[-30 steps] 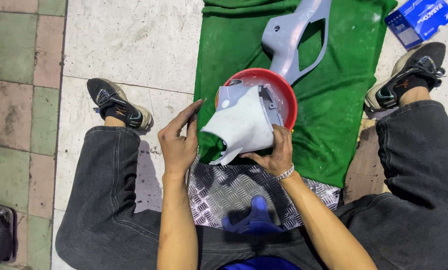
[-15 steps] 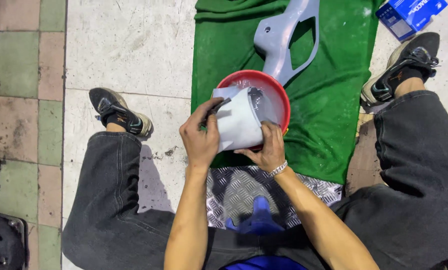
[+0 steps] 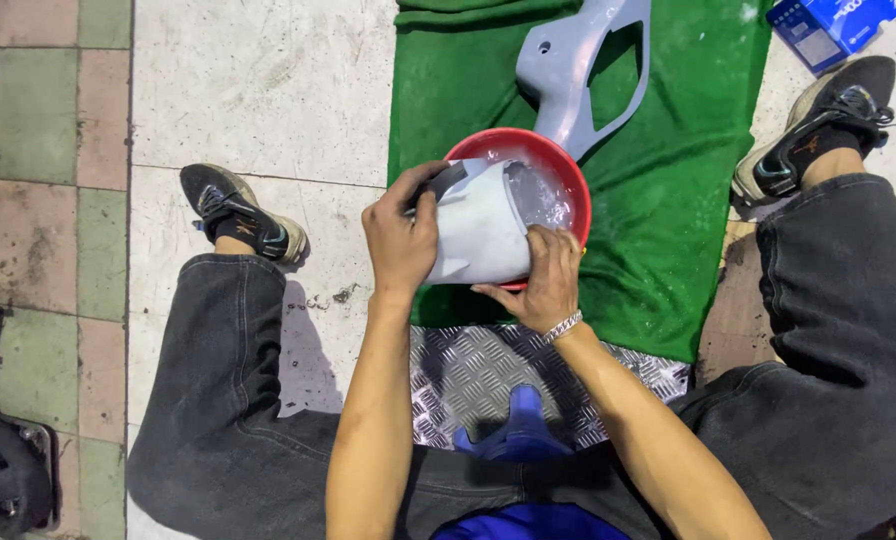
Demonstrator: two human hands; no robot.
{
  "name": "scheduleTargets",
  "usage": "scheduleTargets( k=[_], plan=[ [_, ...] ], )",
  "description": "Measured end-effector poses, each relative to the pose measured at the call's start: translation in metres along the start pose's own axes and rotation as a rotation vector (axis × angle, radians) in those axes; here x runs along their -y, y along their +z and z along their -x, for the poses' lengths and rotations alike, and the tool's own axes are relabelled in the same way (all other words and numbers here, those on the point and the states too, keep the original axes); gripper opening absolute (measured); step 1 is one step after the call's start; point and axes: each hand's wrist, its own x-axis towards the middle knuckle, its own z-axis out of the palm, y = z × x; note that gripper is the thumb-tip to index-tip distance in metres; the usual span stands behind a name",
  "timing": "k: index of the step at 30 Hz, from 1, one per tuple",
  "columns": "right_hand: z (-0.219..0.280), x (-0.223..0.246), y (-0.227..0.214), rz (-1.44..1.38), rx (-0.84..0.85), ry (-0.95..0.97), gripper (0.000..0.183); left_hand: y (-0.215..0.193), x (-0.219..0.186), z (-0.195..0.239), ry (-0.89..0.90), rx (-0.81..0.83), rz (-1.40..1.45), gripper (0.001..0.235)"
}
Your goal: The person sits on the floor and sands a white plastic part using a sanding block, repeatedly dipping it into a red bucket of water. A larger gray plastic part rests nearby on a green mat.
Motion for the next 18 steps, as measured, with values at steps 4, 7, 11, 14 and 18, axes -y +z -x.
scheduleTargets(
  k=[4, 7, 11, 14, 18],
  plan=[
    [-0.005, 0.012, -0.007, 0.021, 0.035, 0.001, 0.097, -0.003, 0.013, -0.005, 0.018, 0.016, -0.020, 0.032],
    [-0.006, 0.018, -0.011, 0.103, 0.180, 0.064, 0.106, -0.008, 0.033, -0.003, -0.030, -0.024, -0.086, 0.033],
    [-0.011, 0.024, -0.028, 0.066, 0.194, 0.071, 0.121, -0.015, 0.042, -0.009, 0.080, -0.076, -0.167, 0.032],
    [-0.026, 0.034, -0.062, -0.011, 0.101, 0.076, 0.117, -0.025, 0.023, -0.012, 0.248, -0.083, -0.233, 0.034],
    [-0.078, 0.052, -0.124, -0.159, -0.017, -0.020, 0.092, -0.027, -0.037, -0.013, 0.419, 0.134, -0.385, 0.034]
  ],
)
